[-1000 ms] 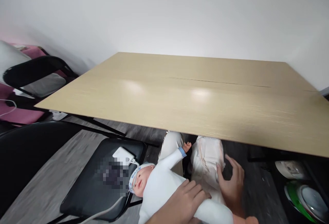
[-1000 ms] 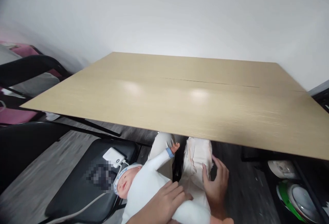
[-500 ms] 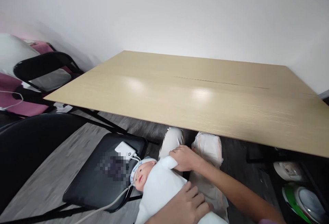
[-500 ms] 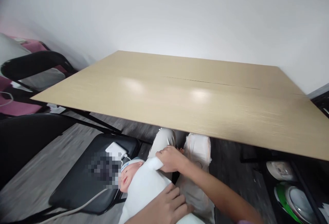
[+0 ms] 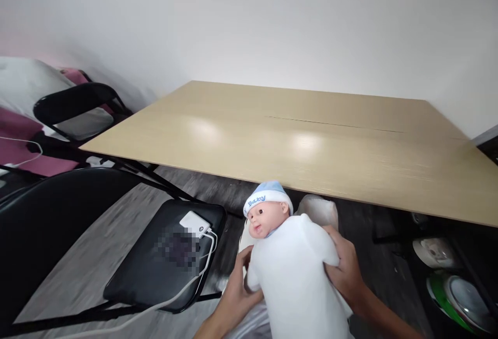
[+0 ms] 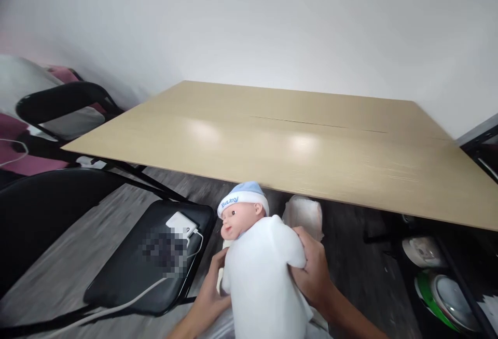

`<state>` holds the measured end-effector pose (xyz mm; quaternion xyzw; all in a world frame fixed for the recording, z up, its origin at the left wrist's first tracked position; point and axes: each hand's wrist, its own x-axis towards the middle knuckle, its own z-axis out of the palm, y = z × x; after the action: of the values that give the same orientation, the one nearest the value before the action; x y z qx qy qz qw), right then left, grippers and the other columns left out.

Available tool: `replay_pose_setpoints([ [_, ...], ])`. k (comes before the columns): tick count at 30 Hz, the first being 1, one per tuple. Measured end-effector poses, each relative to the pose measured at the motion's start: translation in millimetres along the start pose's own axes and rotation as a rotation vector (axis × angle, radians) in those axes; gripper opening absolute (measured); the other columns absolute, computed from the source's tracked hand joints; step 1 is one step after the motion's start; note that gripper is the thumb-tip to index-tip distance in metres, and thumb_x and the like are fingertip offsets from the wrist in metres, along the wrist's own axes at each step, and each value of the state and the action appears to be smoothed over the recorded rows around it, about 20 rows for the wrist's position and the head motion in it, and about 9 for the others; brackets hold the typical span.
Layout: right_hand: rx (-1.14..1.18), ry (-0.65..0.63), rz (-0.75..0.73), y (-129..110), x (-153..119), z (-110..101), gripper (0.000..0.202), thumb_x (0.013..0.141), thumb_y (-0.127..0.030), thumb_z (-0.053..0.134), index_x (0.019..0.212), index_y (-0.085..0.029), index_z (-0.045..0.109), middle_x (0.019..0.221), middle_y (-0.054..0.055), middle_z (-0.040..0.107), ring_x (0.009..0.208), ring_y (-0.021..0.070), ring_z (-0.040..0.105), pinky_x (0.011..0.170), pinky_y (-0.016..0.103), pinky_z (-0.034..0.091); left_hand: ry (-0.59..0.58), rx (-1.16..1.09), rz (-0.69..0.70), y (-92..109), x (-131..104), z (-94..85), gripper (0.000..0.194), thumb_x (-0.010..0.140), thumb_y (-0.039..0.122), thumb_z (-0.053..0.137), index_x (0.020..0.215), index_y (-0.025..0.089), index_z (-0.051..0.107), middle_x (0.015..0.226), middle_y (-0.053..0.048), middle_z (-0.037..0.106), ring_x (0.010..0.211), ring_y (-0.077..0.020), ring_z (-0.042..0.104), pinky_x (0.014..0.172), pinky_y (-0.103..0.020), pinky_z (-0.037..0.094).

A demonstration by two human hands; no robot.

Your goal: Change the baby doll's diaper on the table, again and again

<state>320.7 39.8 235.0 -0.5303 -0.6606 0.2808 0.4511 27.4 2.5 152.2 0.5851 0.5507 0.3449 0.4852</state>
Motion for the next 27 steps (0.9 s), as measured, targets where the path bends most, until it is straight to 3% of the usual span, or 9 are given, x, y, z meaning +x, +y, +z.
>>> replay_pose_setpoints([
  [3, -0.027, 0.092, -0.024, -13.2, -2.3, -24.4, 0.022, 0.080, -0.026, 0.051, 0.098, -0.024, 0.064, 0.069, -0.006, 0.062, 0.053, 0.0146, 0.055, 0.050, 0.026, 0.039, -0.044, 0.078, 0.178, 38.5, 27.0, -4.3, 0.050, 0.085, 0.042, 0.081, 0.127, 0.023, 0.063, 0.122, -0.011, 0.070, 0.110, -0.0310, 0.069, 0.097, -0.043, 0.059],
  [6, -0.237, 0.137, -0.051, -15.0, 7.9, -57.8, 0.026, 0.081, -0.024, 0.052, 0.103, -0.024, 0.066, 0.074, -0.004, 0.066, 0.058, 0.0164, 0.059, 0.055, 0.026, 0.043, -0.075, 0.224, 0.342, 77.1, 53.3, -21.4, 0.032, 0.090, 0.037, 0.074, 0.117, 0.023, 0.063, 0.109, -0.007, 0.069, 0.097, -0.0256, 0.068, 0.085, -0.036, 0.059],
  [11, -0.749, 0.187, -0.084, 12.8, 45.4, -93.9, 0.022, 0.083, -0.029, 0.059, 0.102, -0.024, 0.068, 0.076, 0.003, 0.070, 0.068, 0.0249, 0.064, 0.062, 0.032, 0.040, -0.079, 0.424, 0.548, 119.1, 122.2, -43.8, 0.041, 0.088, 0.036, 0.073, 0.126, 0.023, 0.064, 0.121, -0.010, 0.073, 0.111, -0.0297, 0.071, 0.096, -0.037, 0.057],
  [14, -0.898, 0.160, -0.101, 37.3, 71.2, -99.0, 0.014, 0.091, -0.035, 0.060, 0.095, -0.023, 0.067, 0.076, 0.007, 0.072, 0.070, 0.0268, 0.065, 0.065, 0.034, 0.038, -0.122, 0.533, 0.507, 127.2, 171.0, -45.6, 0.045, 0.086, 0.039, 0.071, 0.128, 0.024, 0.063, 0.121, -0.008, 0.078, 0.107, -0.0313, 0.075, 0.089, -0.036, 0.056],
  [18, -0.919, 0.131, -0.143, 66.8, 95.2, -101.9, 0.020, 0.098, -0.040, 0.057, 0.092, -0.023, 0.066, 0.084, 0.009, 0.075, 0.076, 0.0281, 0.068, 0.069, 0.035, 0.040, -0.154, 0.653, 0.464, 130.8, 220.2, -45.1, 0.048, 0.084, 0.042, 0.070, 0.128, 0.023, 0.064, 0.116, -0.008, 0.080, 0.103, -0.0336, 0.076, 0.082, -0.037, 0.055],
  [23, -0.873, 0.172, -0.176, 96.7, 105.0, -106.8, 0.033, 0.105, -0.050, 0.052, 0.102, -0.022, 0.069, 0.095, 0.012, 0.078, 0.086, 0.0304, 0.070, 0.075, 0.038, 0.044, -0.208, 0.743, 0.487, 128.6, 253.7, -53.4, 0.055, 0.087, 0.054, 0.070, 0.132, 0.023, 0.063, 0.124, -0.011, 0.079, 0.108, -0.0358, 0.075, 0.083, -0.039, 0.054],
  [27, -0.820, 0.162, -0.152, 115.1, 112.4, -106.8, 0.042, 0.108, -0.058, 0.047, 0.106, -0.022, 0.070, 0.097, 0.012, 0.079, 0.087, 0.0311, 0.071, 0.075, 0.038, 0.046, -0.187, 0.843, 0.495, 120.5, 272.4, -62.1, 0.051, 0.090, 0.050, 0.068, 0.131, 0.022, 0.062, 0.121, -0.012, 0.077, 0.108, -0.0349, 0.073, 0.084, -0.040, 0.053],
])
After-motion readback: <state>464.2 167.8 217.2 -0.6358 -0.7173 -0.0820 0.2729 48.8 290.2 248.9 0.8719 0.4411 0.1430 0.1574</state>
